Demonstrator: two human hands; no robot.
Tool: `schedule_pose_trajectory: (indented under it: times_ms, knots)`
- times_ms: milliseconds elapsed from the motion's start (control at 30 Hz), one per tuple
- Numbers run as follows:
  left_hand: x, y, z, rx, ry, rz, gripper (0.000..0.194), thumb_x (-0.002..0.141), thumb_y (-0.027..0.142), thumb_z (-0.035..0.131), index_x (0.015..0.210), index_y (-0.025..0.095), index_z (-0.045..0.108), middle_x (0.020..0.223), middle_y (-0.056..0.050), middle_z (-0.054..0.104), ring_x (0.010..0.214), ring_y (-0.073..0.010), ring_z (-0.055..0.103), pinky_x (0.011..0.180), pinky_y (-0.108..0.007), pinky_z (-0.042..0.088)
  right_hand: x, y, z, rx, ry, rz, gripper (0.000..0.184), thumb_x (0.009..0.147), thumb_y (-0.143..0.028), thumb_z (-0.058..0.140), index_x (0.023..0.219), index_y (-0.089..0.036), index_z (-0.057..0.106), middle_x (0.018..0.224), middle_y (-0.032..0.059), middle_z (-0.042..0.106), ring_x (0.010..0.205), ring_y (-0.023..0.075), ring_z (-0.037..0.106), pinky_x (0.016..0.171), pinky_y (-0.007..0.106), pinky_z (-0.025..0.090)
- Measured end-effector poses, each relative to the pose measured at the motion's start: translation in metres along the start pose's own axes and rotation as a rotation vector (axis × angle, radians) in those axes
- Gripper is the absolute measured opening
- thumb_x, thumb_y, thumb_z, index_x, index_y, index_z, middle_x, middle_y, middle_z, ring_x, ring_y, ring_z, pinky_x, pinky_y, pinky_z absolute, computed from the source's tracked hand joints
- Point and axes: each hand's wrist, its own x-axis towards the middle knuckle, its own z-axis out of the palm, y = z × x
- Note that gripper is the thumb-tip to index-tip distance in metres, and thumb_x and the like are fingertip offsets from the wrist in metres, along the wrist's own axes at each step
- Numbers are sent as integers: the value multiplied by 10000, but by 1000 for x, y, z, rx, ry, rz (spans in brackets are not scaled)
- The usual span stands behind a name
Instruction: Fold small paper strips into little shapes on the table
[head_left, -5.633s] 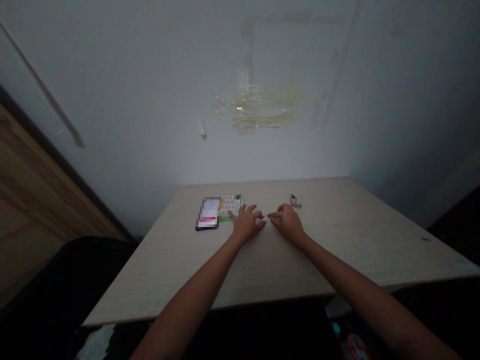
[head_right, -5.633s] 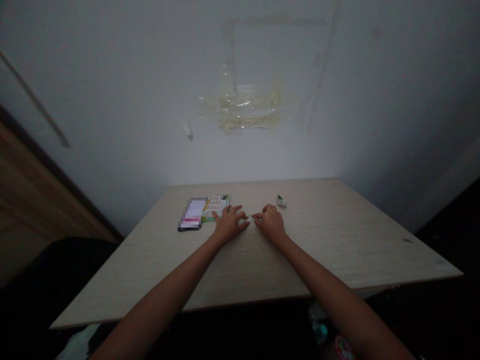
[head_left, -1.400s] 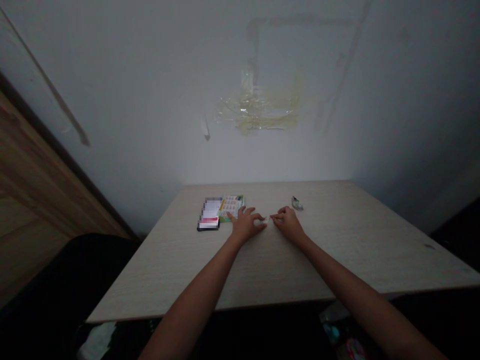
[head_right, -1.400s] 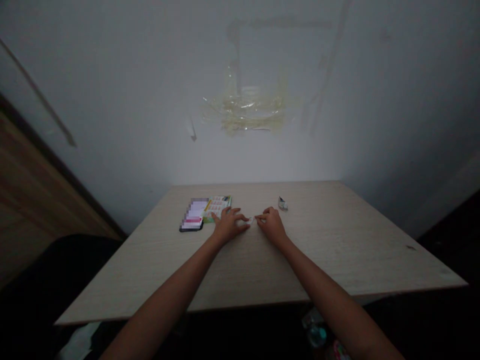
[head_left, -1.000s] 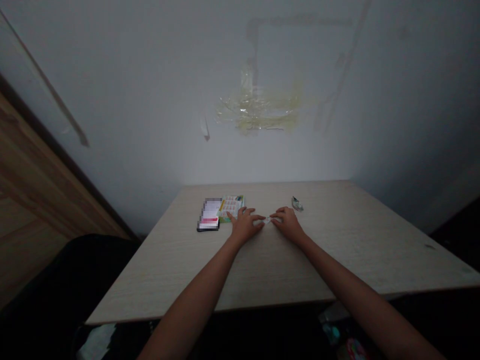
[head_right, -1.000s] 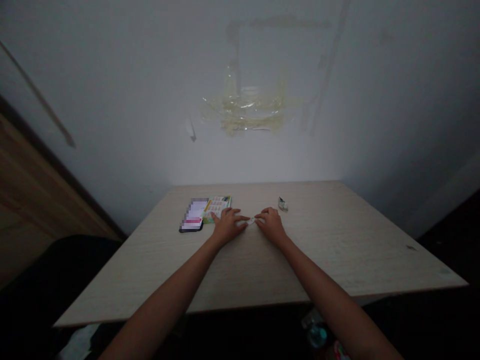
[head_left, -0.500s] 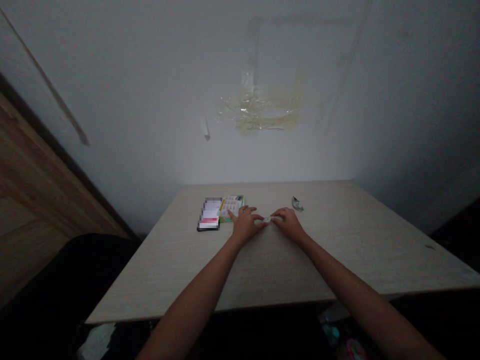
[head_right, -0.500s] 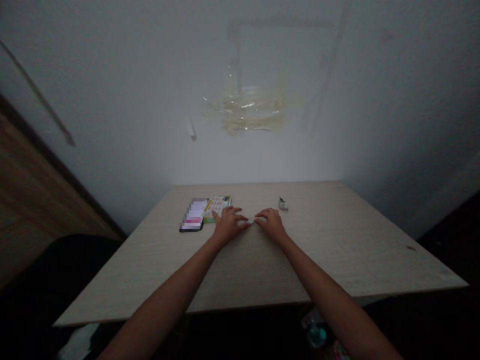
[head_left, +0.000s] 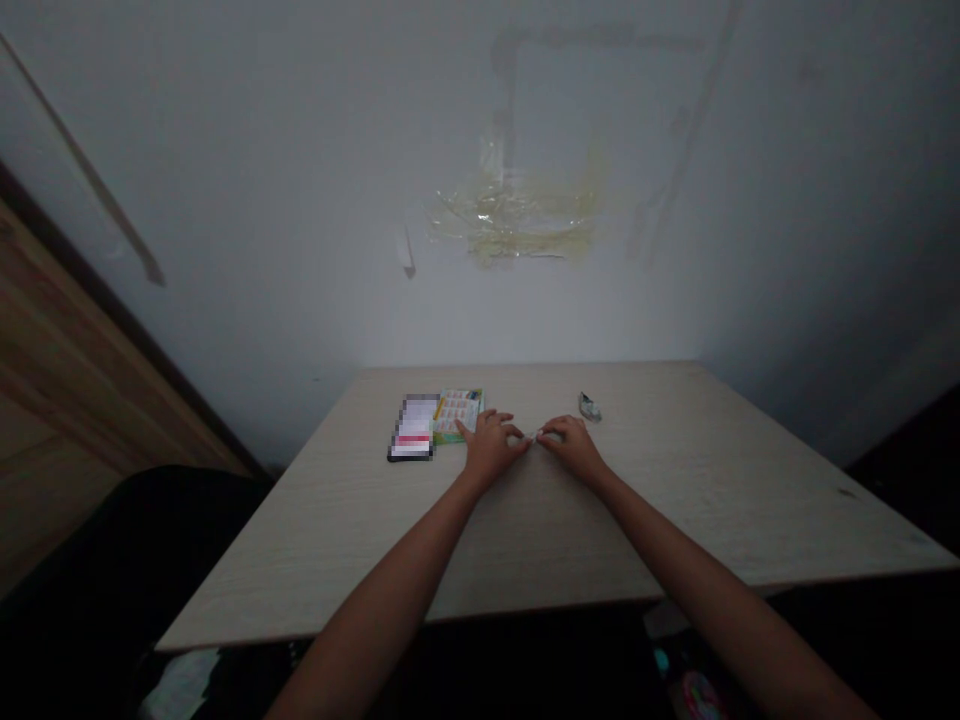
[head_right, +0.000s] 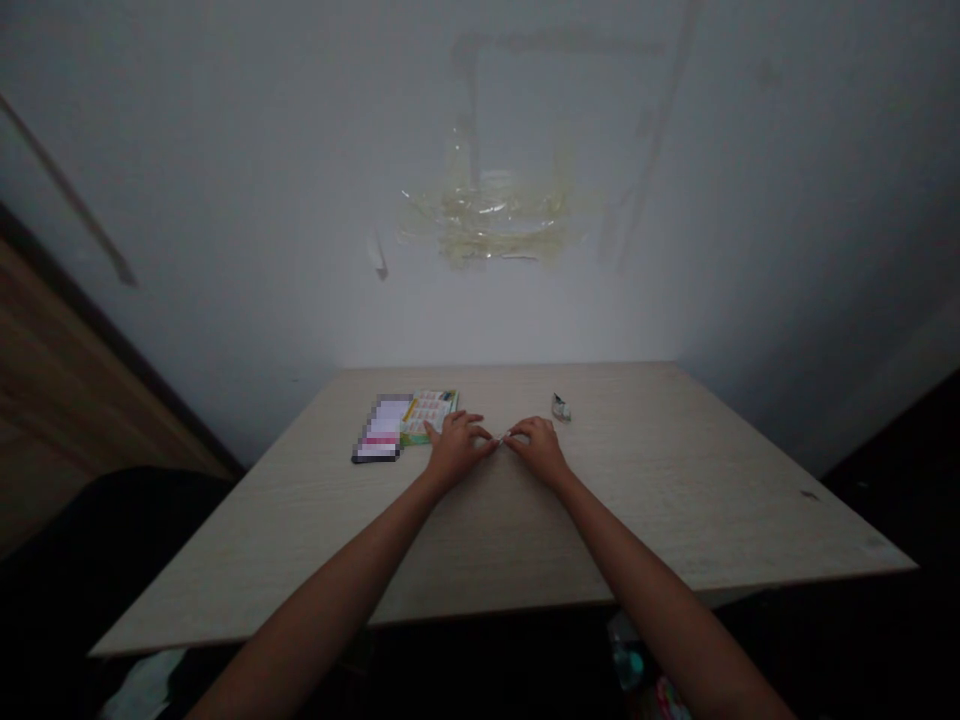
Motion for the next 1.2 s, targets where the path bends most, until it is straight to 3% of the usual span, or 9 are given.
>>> schedule_pose_trajectory:
  times_ms: [500,633,800,1200]
  knots:
    - [0,9,1,-70,1,-43,217,832,506,656,897,333,770,1340,-13,616,1382,-341,336,1107,-751,35,1,1,0,284,-37,0,324,789,-347,669,1072,-207,743,992,68,767,966,247,694,953,407,484]
    - [0,8,1,-108,16,-29,207,820,499,674,889,332,774,1329,-13,621,1385,-334,333,1118,-731,10,0,2,-2,266,3,-74,301,807,-328,647,1072,-232,755,1021,66,763,1001,257,680,966,421,473]
    - [2,4,1,-103,-10,-34,195,805,512,689,920,372,762,1340,7,610,1382,-354,325,1069,-788,-17,-1,5,-2,250,0,-100,272,823,-327,640,1051,-249,767,1030,71,760,988,265,674,949,431,477]
    - [5,-8,-11,17,-121,8,209,819,562,652,1003,499,731,1426,38,532,1414,-372,265,1011,-814,-92,-1,9,-2,146,-54,-82,235,822,-262,635,1006,-261,781,981,71,760,983,255,668,930,421,485]
